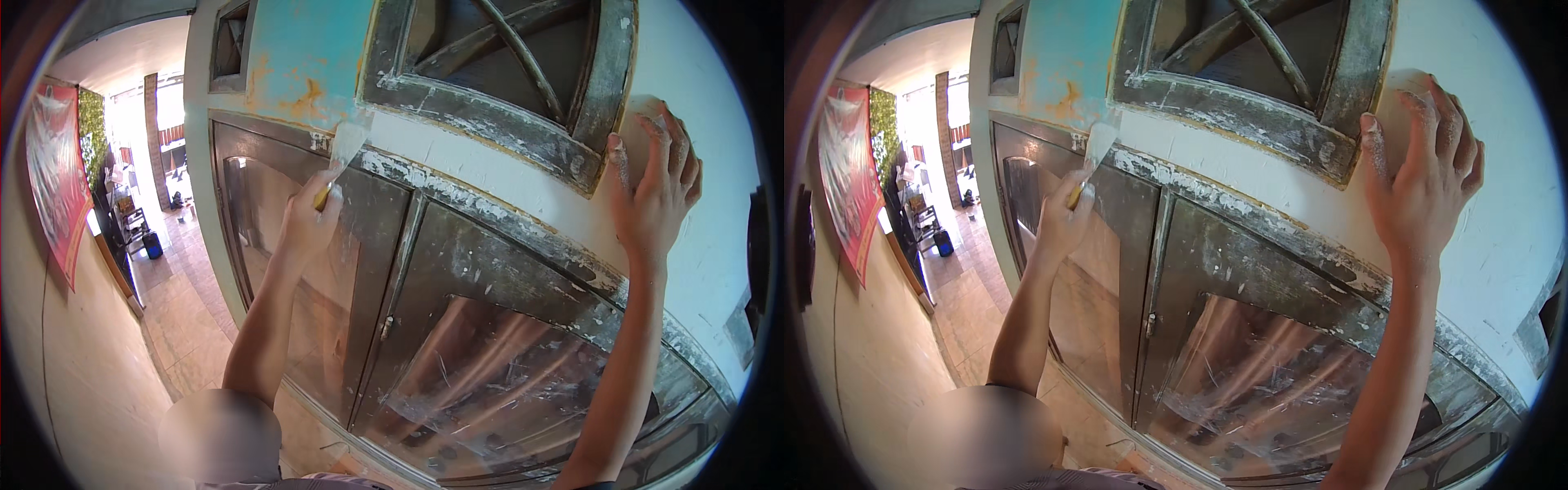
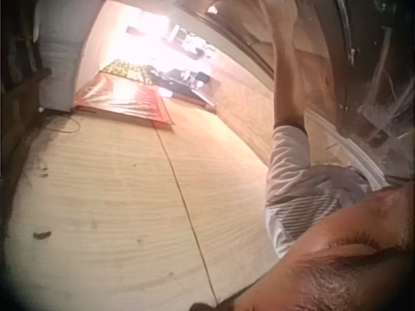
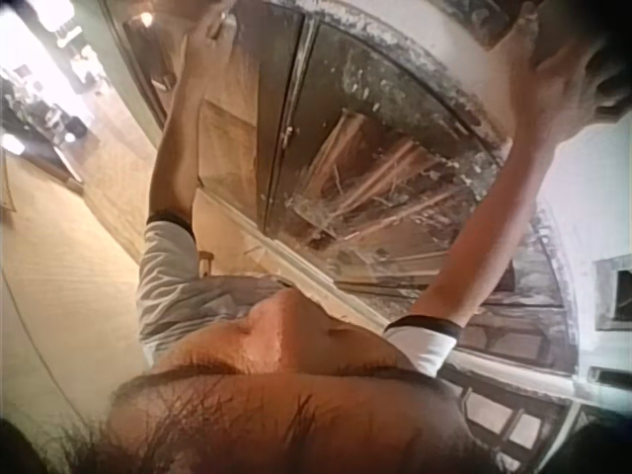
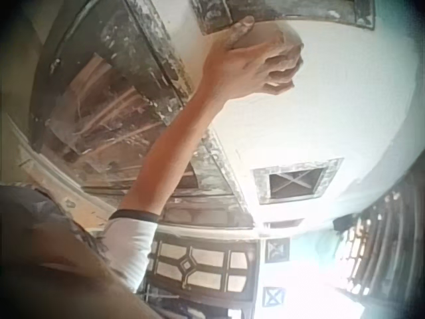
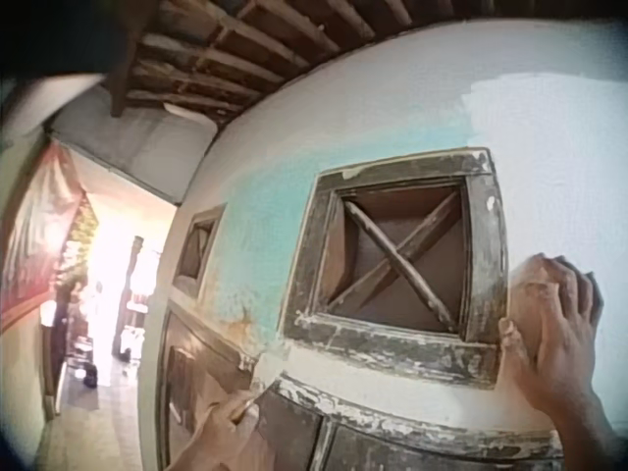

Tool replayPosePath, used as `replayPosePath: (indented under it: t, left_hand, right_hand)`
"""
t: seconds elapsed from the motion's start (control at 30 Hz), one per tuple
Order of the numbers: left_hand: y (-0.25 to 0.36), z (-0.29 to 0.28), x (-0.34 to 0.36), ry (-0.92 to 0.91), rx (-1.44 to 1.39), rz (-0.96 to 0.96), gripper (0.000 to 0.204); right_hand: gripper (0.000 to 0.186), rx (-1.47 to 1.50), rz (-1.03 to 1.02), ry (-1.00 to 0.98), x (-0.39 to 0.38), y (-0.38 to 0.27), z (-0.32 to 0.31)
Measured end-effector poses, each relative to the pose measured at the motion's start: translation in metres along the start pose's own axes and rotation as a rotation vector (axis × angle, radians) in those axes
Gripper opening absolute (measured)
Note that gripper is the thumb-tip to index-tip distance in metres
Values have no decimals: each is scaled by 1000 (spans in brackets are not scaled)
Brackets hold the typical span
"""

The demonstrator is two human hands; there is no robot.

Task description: The person applies wall filler to the area above a wooden frame using a scraper.

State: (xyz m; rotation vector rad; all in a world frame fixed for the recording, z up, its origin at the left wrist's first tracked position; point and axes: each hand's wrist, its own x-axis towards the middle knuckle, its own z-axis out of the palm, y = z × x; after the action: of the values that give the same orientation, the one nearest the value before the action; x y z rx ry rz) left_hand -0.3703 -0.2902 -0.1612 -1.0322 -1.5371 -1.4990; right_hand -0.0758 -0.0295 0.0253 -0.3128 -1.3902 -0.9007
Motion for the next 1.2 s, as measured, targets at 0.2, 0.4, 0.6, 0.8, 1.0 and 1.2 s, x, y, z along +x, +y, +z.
replayPosePath:
  t: [0.2,0.4,0.6,0.8,1.0,1.2]
  left_hand:
    - [11,-4,3,-75,34,-164,38]
    - [9,-3,-1,-66,11,-78,36]
    - [5,-2,-4,-82,79,-151,37]
    - [7,-1,0,-70,33,-39,36]
    - [17,0,2,-130,55,-274,38]
    - [4,2,5,-68,-9,-25,40]
  right_hand:
    - [42,8,14,-15,-1,1,2]
    - [42,-6,-7,11,1,4,2]
    - [42,-4,2,-4,1,-1,-1]
    - [42,-2,6,-8,0,-1,-1]
    - [44,-2,-1,-12,0,-3,-2]
    - [43,3,-5,-4,0,-1,-1]
